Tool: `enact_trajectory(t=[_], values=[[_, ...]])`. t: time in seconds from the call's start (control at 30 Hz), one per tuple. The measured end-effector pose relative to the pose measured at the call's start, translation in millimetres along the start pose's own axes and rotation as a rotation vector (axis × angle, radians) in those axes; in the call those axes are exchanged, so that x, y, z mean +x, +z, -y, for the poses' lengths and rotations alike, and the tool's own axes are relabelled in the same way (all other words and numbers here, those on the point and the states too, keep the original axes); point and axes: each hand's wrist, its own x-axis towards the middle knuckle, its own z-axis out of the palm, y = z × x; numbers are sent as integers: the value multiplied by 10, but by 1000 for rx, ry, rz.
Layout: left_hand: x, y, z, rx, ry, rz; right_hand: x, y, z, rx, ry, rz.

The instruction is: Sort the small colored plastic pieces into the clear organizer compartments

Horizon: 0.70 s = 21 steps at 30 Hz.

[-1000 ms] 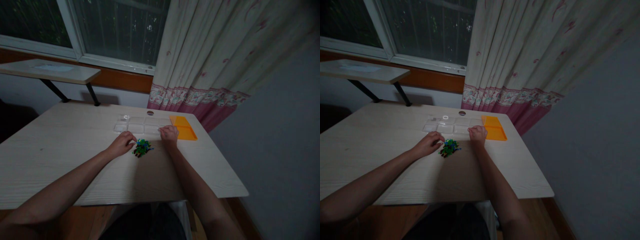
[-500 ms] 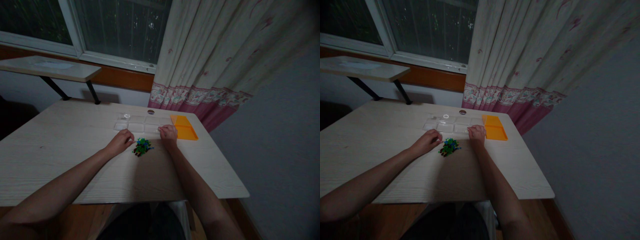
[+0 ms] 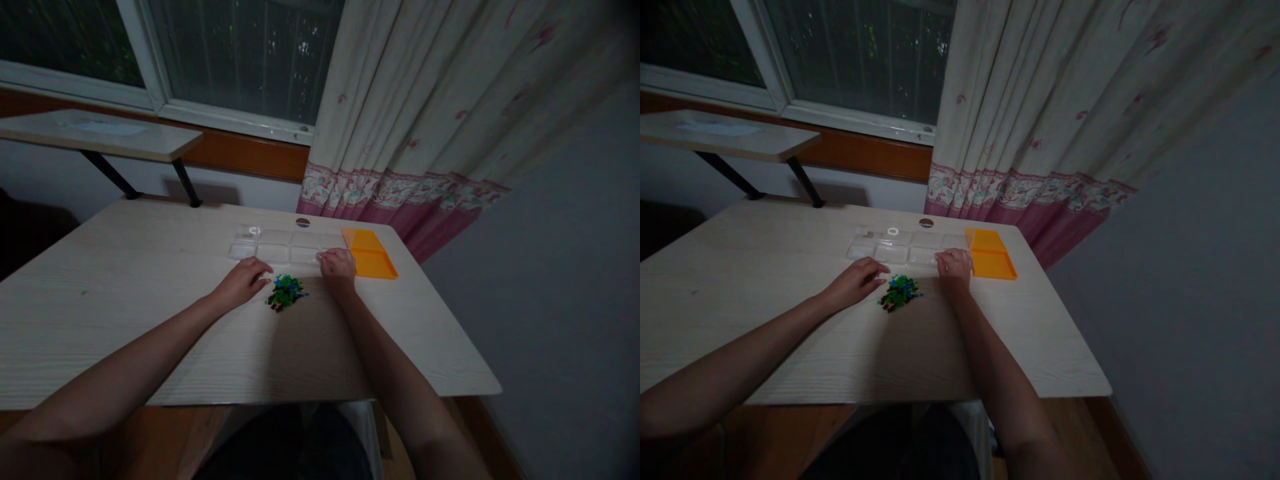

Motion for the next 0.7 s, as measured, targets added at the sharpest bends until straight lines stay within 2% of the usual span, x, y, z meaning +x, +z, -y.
enact_trajectory(t=[0.3, 0.7], values=[[6, 2, -27, 38, 9, 24, 0, -22, 36, 4, -17, -9], [15, 6, -80, 26, 5, -6, -3, -15, 17, 1, -39, -23]])
